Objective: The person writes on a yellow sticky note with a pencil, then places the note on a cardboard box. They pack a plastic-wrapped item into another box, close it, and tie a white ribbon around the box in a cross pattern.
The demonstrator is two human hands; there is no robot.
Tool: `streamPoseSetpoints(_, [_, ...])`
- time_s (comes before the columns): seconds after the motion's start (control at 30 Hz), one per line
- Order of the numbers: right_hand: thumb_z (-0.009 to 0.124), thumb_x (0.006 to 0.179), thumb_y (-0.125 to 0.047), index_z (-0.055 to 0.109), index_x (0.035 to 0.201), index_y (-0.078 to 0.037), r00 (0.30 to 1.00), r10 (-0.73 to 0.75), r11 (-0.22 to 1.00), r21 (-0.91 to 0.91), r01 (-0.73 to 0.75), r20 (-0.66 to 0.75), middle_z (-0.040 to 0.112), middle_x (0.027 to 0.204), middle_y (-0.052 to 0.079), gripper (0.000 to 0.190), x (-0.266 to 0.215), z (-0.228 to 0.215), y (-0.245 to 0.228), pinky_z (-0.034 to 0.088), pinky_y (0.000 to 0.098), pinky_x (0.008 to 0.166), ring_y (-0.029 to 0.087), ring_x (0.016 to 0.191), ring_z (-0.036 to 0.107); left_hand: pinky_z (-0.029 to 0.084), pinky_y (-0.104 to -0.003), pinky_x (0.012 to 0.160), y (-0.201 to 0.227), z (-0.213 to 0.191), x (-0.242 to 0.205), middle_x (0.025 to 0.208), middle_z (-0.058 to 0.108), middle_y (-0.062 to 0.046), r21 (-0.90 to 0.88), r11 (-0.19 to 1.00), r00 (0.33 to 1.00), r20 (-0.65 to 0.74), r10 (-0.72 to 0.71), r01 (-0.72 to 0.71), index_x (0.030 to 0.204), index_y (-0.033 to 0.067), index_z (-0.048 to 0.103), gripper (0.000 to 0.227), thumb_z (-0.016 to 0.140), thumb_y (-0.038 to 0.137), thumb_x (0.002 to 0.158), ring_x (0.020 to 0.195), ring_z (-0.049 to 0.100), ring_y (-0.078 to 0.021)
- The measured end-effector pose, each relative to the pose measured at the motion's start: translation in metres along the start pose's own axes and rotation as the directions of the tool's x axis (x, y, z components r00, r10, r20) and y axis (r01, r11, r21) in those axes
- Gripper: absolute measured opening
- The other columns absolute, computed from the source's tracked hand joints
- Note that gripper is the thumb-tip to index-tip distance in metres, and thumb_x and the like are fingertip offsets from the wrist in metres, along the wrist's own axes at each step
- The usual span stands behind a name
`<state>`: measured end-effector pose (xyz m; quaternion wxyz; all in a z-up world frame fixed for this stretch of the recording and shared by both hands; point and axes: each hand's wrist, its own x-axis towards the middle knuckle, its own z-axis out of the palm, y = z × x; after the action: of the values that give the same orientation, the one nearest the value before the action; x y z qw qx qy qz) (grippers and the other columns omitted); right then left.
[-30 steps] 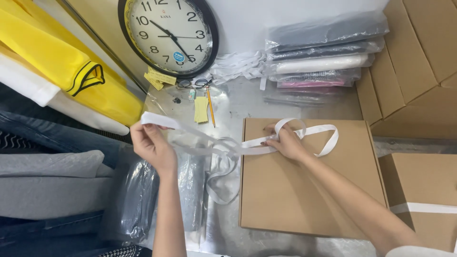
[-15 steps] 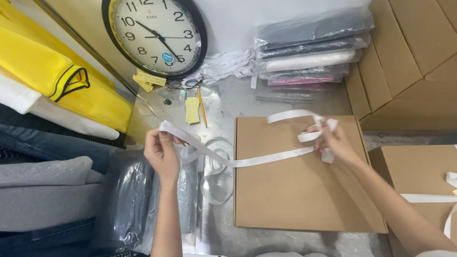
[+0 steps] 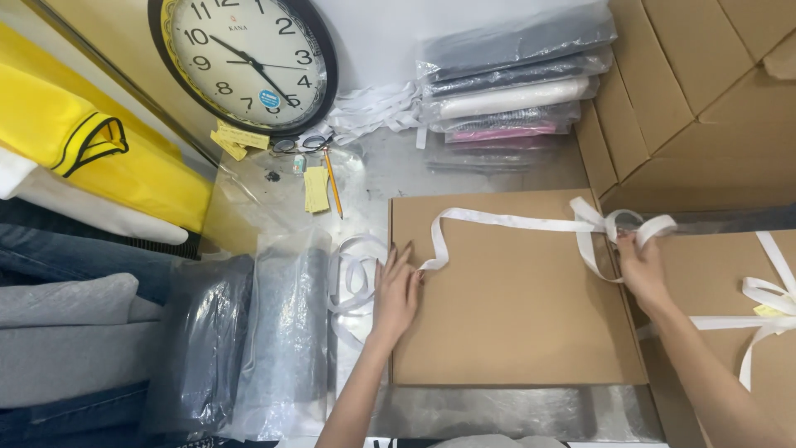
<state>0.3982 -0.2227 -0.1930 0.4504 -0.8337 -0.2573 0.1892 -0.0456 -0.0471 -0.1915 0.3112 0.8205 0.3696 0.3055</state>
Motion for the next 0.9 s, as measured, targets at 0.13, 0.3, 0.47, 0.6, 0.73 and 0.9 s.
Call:
streamPoseSetpoints(0.13, [0.055,0.116,-0.039,0.062,0.126,-0.011,0.994,0.085,0.996,-0.014,-0.086,-0.068,0.066,0.117,0.008,0.031,-0.014,0.012,-0.023,0.043,0.0415,0.089,0.023,0.106,0.057,0.034,-0.057,0.123,-0.008,0.005,-0.010,0.163,0.056,-0.017,-0.018,0.998,0.997,-0.050,0.052,-0.053,0.094,0.0077,0.057,0.025,0.043,0.017,0.113,0.162,0.034,-0.0433])
streamPoseSetpoints(0.3, [0.052,0.115,-0.043,0.064,0.120,-0.010,0.995,0.073,0.993,-0.087,-0.079,-0.066,0.070,0.116,0.018,0.035,-0.034,0.030,-0.050,0.045,0.0473,0.088,0.036,0.106,0.064,0.039,-0.047,0.123,-0.006,-0.016,-0.020,0.160,0.059,-0.012,-0.082,0.996,0.997,-0.056,-0.049,0.045,0.095,0.0067,0.058,0.026,0.042,0.017,0.113,0.161,0.038,-0.0377])
streamPoseSetpoints(0.47, [0.056,0.110,-0.041,0.070,0.119,-0.012,0.999,0.027,0.993,-0.116,-0.022,0.038,0.074,0.118,0.012,0.033,-0.005,0.030,-0.026,0.046,0.0441,0.092,0.031,0.110,0.065,0.037,-0.052,0.122,-0.022,-0.042,-0.003,0.153,0.066,-0.010,-0.019,0.999,0.999,0.021,-0.049,0.049,0.106,0.0070,0.065,0.023,0.046,0.019,0.112,0.156,0.045,-0.0390])
streamPoseSetpoints(0.6, [0.045,0.119,-0.016,0.054,0.129,0.000,0.993,0.009,0.968,0.247,-0.038,0.116,0.073,0.128,0.023,0.021,0.033,-0.023,-0.058,0.061,0.0381,0.098,0.031,0.115,0.074,0.048,-0.040,0.077,0.014,-0.067,0.037,0.088,0.074,-0.004,0.034,0.998,0.999,-0.012,-0.050,0.050,0.092,0.0119,0.068,0.026,0.054,0.022,0.111,0.084,0.068,-0.0274])
streamPoseSetpoints(0.73, [0.045,0.123,-0.014,0.048,0.118,0.000,0.990,-0.140,0.940,0.318,0.123,0.029,0.072,0.118,0.032,0.016,0.091,-0.110,-0.066,0.066,0.0369,0.094,0.035,0.110,0.078,0.050,-0.036,0.069,0.092,-0.081,0.078,0.073,0.076,0.006,-0.078,0.987,0.988,0.071,-0.137,0.142,0.093,0.0161,0.066,0.029,0.051,0.031,0.112,0.072,0.075,-0.0209])
streamPoseSetpoints(0.9, [0.046,0.122,-0.006,0.052,0.129,-0.003,0.973,-0.232,0.934,0.277,0.227,-0.015,0.073,0.120,0.023,0.009,0.112,-0.173,-0.085,0.068,0.0338,0.091,0.031,0.106,0.079,0.050,-0.037,0.069,0.138,-0.064,0.109,0.065,0.075,0.012,-0.027,1.000,0.992,0.122,-0.007,0.010,0.102,0.0247,0.074,0.023,0.056,0.038,0.109,0.067,0.074,-0.0233])
